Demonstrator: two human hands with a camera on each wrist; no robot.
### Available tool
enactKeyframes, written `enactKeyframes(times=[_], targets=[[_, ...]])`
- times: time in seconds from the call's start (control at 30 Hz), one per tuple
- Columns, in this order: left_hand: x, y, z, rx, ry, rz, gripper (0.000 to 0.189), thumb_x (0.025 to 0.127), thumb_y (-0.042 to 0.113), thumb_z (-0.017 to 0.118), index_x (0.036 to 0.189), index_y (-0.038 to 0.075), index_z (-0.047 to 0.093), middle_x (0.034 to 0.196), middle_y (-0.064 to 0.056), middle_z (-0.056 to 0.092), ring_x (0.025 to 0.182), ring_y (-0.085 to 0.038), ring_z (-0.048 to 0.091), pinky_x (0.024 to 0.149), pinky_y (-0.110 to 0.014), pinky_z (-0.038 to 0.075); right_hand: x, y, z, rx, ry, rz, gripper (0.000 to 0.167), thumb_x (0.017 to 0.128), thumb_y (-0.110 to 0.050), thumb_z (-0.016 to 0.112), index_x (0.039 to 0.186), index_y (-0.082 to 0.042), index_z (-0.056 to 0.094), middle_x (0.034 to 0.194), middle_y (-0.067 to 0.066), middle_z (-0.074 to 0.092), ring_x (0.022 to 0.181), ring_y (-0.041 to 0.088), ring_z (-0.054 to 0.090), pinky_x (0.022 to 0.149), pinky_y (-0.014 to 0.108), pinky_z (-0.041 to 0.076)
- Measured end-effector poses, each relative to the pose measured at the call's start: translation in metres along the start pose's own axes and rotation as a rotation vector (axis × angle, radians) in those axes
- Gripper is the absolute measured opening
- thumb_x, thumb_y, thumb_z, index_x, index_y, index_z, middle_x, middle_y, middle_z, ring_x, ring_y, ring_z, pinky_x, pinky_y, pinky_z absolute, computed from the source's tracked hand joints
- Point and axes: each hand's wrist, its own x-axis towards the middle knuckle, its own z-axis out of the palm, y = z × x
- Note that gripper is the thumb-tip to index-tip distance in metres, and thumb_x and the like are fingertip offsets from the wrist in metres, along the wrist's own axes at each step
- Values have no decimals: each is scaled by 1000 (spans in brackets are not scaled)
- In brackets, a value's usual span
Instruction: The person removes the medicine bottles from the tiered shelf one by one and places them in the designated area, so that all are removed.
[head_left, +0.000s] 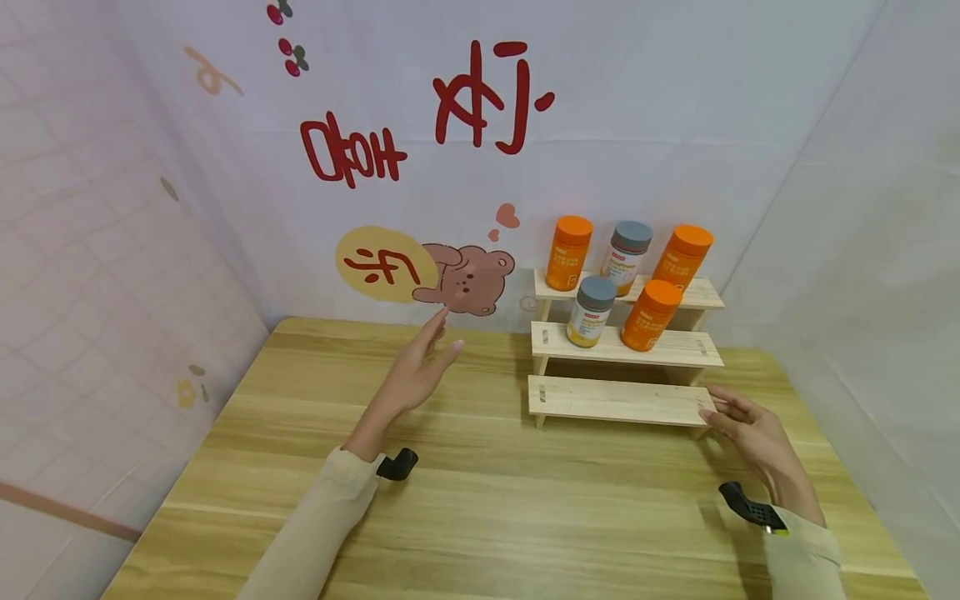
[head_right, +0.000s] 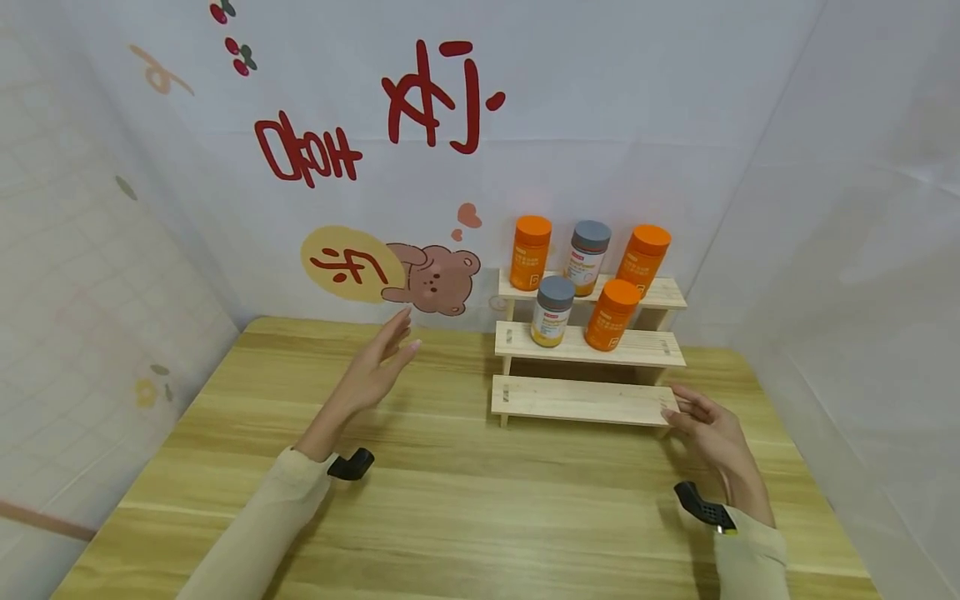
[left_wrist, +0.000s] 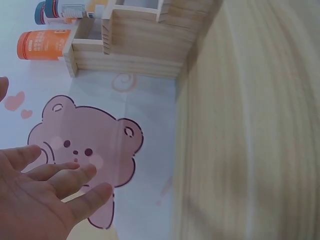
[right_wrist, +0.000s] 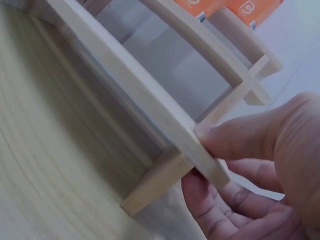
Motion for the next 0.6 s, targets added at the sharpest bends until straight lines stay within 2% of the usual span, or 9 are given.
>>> enactKeyframes(times=[0.13, 0.37, 0.47, 0.6], targets=[[10, 7, 2, -44, -1, 35, 65, 103, 59, 51, 159, 52, 19, 168, -2, 32, 152, -29, 39, 122, -53, 35, 0, -3, 0, -21, -9, 23, 80, 99, -45, 65, 163, -13, 28, 145, 6, 43, 107, -13, 47, 89, 15, 55], [30, 22, 7, -66, -3, 67, 64, 103, 56, 52, 159, 48, 23, 162, -4, 43, 147, -28, 47, 120, -54, 38, 0, -4, 0, -23, -7, 33, 80, 99, -44, 66, 163, -14, 30, 131, -10, 47, 105, -10, 51, 87, 17, 56], [39, 26, 11, -77, -22, 85, 66, 103, 55, 52, 162, 40, 25, 160, -11, 46, 146, -32, 48, 119, -55, 39, 0, -3, 0, -3, -7, 33, 80, 99, -44, 66, 163, -13, 29, 131, -11, 47, 104, -11, 53, 88, 18, 57], [48, 27, 15, -97, -41, 88, 70, 104, 53, 52, 164, 26, 28, 159, -18, 46, 146, -36, 46, 118, -53, 41, 1, -3, 1, -6, -5, 23, 81, 99, -45, 66, 163, -12, 29, 137, -4, 45, 104, -13, 53, 88, 18, 57]])
